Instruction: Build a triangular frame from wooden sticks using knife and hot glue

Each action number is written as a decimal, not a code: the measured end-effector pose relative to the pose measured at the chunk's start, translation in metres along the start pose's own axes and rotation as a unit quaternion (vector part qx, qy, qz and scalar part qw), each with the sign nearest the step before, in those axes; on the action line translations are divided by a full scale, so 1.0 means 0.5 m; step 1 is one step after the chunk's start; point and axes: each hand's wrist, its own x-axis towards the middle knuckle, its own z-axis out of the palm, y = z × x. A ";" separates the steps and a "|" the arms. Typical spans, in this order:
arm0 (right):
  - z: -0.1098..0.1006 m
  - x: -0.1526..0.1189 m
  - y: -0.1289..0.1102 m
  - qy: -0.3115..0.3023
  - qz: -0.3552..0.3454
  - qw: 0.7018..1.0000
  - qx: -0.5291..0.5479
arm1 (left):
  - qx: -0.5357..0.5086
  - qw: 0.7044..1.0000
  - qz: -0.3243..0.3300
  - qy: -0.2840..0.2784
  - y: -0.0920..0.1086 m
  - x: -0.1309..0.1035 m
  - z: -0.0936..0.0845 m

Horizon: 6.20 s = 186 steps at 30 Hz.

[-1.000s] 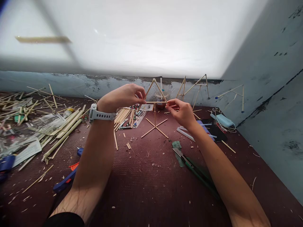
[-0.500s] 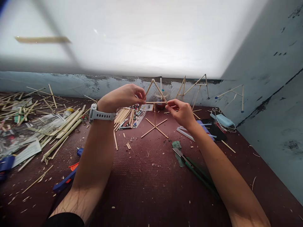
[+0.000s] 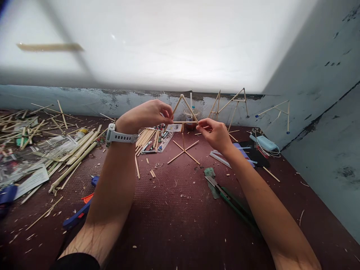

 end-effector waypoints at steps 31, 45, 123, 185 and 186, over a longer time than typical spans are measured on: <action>-0.105 -0.044 -0.050 0.146 0.056 0.979 0.131 | -0.085 0.898 0.148 0.405 0.161 0.003 0.117; -0.091 -0.267 -0.051 0.140 0.176 0.932 0.286 | -0.521 0.833 -0.029 0.181 0.200 -0.089 0.351; 0.136 -0.103 0.014 0.004 0.097 0.995 -0.010 | -0.367 0.918 0.071 0.137 -0.047 0.026 0.090; 0.202 -0.103 0.015 -0.010 0.081 0.992 0.100 | -0.256 0.964 0.066 0.033 -0.017 -0.003 0.067; 0.202 -0.103 0.014 -0.009 0.081 0.992 0.098 | -0.256 0.964 0.066 0.032 -0.018 -0.003 0.067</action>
